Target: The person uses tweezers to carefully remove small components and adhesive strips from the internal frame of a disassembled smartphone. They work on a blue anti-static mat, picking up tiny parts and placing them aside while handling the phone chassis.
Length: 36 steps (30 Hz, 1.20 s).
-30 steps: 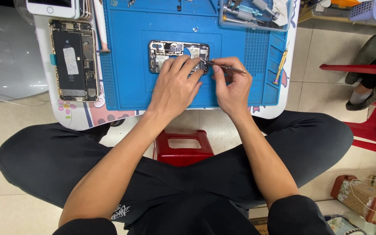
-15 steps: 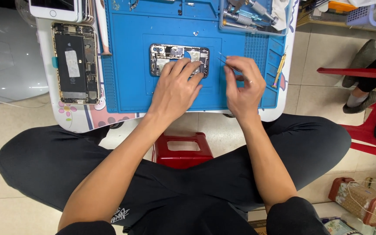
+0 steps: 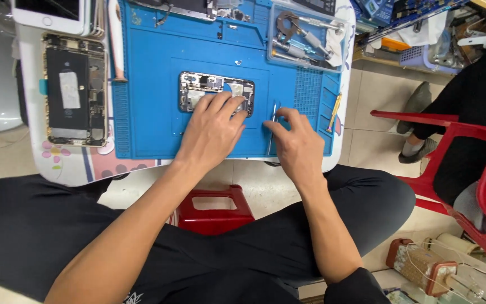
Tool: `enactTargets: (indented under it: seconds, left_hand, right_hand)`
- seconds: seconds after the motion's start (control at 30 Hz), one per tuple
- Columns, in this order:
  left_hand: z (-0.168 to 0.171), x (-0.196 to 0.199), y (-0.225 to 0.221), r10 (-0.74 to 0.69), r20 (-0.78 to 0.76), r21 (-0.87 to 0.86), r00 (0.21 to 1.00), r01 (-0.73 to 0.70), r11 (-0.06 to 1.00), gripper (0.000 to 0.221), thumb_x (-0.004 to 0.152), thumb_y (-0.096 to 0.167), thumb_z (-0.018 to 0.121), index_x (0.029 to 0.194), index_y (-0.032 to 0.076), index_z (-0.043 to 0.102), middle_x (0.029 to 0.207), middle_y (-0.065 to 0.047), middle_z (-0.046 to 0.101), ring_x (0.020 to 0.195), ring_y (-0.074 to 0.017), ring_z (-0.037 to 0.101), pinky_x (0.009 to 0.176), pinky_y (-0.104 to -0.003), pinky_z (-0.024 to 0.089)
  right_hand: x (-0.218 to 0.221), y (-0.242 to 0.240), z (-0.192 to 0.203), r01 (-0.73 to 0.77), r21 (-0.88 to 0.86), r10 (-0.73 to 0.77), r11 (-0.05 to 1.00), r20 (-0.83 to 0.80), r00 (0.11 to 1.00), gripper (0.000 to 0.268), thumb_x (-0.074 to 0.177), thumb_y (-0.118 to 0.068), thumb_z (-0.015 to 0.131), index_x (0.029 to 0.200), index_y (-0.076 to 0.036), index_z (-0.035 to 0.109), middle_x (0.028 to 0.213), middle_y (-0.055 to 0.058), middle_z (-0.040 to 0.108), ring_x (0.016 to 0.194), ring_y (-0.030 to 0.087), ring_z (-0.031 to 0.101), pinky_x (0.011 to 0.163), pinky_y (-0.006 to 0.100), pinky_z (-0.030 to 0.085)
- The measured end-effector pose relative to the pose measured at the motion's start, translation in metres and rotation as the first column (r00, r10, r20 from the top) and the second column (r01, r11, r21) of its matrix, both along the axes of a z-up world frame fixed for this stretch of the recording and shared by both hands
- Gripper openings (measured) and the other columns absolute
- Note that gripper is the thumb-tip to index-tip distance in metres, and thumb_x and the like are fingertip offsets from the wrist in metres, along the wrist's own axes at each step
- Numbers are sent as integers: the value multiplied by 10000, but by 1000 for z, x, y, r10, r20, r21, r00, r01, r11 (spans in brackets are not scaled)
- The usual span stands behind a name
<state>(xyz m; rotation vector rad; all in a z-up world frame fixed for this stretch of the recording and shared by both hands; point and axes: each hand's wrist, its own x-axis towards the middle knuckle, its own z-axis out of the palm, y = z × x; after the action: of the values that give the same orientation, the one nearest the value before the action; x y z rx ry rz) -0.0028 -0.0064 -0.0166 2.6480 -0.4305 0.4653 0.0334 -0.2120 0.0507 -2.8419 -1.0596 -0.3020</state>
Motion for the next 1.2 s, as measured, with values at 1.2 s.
enactTargets:
  seconds: [1.2]
  left_hand:
    - [6, 3, -3, 34, -39, -47, 999, -36, 998, 176, 948, 164, 794, 1111, 104, 818, 1296, -106, 740, 1185, -287, 650, 953, -433, 525]
  right_hand:
    - [67, 2, 59, 86, 489, 81, 868, -310, 947, 106, 1068, -41, 749, 1153, 22, 753, 1056, 148, 768, 842, 219, 690, 697, 326, 602]
